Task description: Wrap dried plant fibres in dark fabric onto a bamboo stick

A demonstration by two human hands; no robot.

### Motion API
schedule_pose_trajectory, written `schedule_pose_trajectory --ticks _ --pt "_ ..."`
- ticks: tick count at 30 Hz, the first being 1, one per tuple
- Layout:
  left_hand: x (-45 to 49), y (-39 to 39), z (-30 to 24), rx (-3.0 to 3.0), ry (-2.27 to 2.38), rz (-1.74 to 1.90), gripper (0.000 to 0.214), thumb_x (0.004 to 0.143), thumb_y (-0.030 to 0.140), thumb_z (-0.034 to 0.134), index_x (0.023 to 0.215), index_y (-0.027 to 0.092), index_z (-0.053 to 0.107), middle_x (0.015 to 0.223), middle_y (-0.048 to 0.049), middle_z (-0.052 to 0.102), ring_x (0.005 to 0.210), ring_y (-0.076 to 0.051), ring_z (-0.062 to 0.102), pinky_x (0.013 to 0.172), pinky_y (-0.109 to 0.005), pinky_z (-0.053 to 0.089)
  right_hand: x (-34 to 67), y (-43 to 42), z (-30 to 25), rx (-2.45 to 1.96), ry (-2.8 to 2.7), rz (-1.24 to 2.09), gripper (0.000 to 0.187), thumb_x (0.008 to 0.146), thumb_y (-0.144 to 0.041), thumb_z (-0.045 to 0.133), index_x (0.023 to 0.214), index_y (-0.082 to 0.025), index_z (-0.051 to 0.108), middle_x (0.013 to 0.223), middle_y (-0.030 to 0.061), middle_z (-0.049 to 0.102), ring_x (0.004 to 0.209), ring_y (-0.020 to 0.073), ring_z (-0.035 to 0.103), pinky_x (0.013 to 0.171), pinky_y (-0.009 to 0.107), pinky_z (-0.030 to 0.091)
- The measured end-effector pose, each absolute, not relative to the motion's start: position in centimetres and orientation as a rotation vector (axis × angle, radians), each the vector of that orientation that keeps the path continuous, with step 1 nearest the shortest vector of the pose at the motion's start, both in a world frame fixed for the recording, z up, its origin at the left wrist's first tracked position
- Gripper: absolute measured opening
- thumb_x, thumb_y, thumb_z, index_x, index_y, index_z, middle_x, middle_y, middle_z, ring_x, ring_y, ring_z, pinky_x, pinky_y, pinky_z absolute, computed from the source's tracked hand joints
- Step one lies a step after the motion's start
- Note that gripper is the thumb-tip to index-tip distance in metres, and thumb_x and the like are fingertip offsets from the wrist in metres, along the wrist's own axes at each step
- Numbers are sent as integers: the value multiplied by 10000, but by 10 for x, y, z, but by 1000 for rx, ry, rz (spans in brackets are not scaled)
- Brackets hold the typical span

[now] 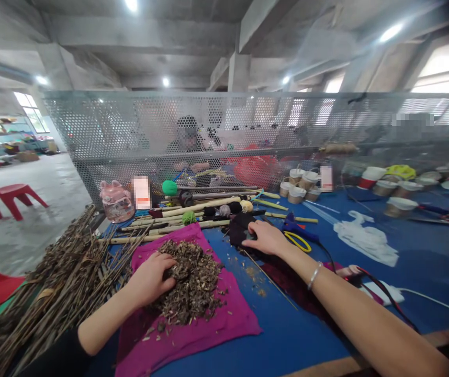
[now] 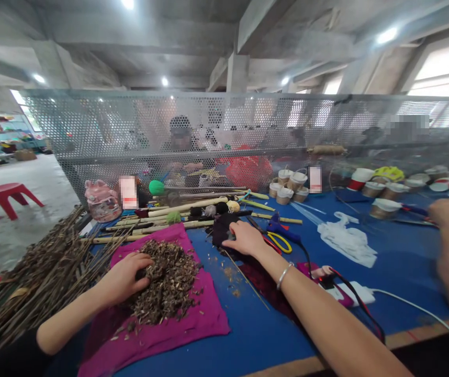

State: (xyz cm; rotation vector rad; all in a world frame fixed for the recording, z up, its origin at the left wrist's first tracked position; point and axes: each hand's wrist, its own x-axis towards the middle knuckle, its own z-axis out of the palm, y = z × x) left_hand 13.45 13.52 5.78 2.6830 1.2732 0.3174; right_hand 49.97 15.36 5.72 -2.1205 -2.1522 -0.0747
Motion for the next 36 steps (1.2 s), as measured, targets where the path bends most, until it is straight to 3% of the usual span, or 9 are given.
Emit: schedule_pose_trajectory --ticks 4,11,15,17,20,22,27,32,36 --pt "130 135 53 2681 1249 356 345 737 236 547 1074 198 611 1173 -83 586 1086 -243 512 984 -397 366 503 158 58 -2129 -2153 7 164 780 -365 567 734 -211 597 878 39 623 834 171 571 670 229 376" --pt "128 137 71 2593 1121 384 722 798 532 485 1391 190 255 1420 -102 357 1271 -228 367 1057 -369 301 545 192 64 -2464 -1683 -81 280 879 -229 344 974 -143 593 976 156 652 903 233 610 705 286 411" --pt "147 152 98 2660 1133 387 545 838 525 415 1271 196 452 1317 -81 497 1210 -229 440 1034 -383 320 551 196 61 -2535 -1638 -28 335 873 -234 338 1037 -70 580 1001 228 637 926 267 616 721 313 426" --pt "174 167 109 2758 1123 384 460 851 497 407 1184 206 536 1232 -68 569 1135 -225 506 994 -362 365 546 195 58 -2490 -1740 39 389 881 -332 349 1083 -75 560 1011 207 640 926 254 619 730 300 434" --pt "230 192 114 2909 1050 -45 389 857 393 429 1147 174 568 1143 -105 623 1028 -250 579 879 -355 449 534 188 53 -2363 -1972 135 497 778 -489 506 1136 -146 533 1042 137 643 935 246 614 745 284 441" --pt "266 206 110 2915 985 -224 301 769 324 569 999 146 647 990 -129 683 911 -281 629 795 -352 484 524 182 50 -2307 -2072 129 540 712 -461 589 1145 -145 522 1073 149 625 968 276 595 779 314 435" --pt "306 221 88 2923 955 -262 375 703 263 619 1051 127 594 1003 -156 672 871 -293 641 719 -345 505 478 164 39 -2174 -2226 123 372 740 -276 541 1086 -139 532 1075 147 620 980 258 591 807 306 421" --pt "292 221 76 2900 970 -234 420 690 259 599 1091 144 550 1001 -140 673 857 -281 649 700 -328 511 451 158 43 -2038 -2320 249 387 753 -345 553 1094 -164 523 1068 113 623 902 227 613 745 276 445" --pt "279 225 78 2899 992 -179 474 715 281 580 1165 151 509 1097 -142 639 960 -277 622 779 -325 493 495 162 58 -2260 -2033 204 326 886 -360 371 1148 -212 494 1097 75 616 979 188 587 800 249 429"
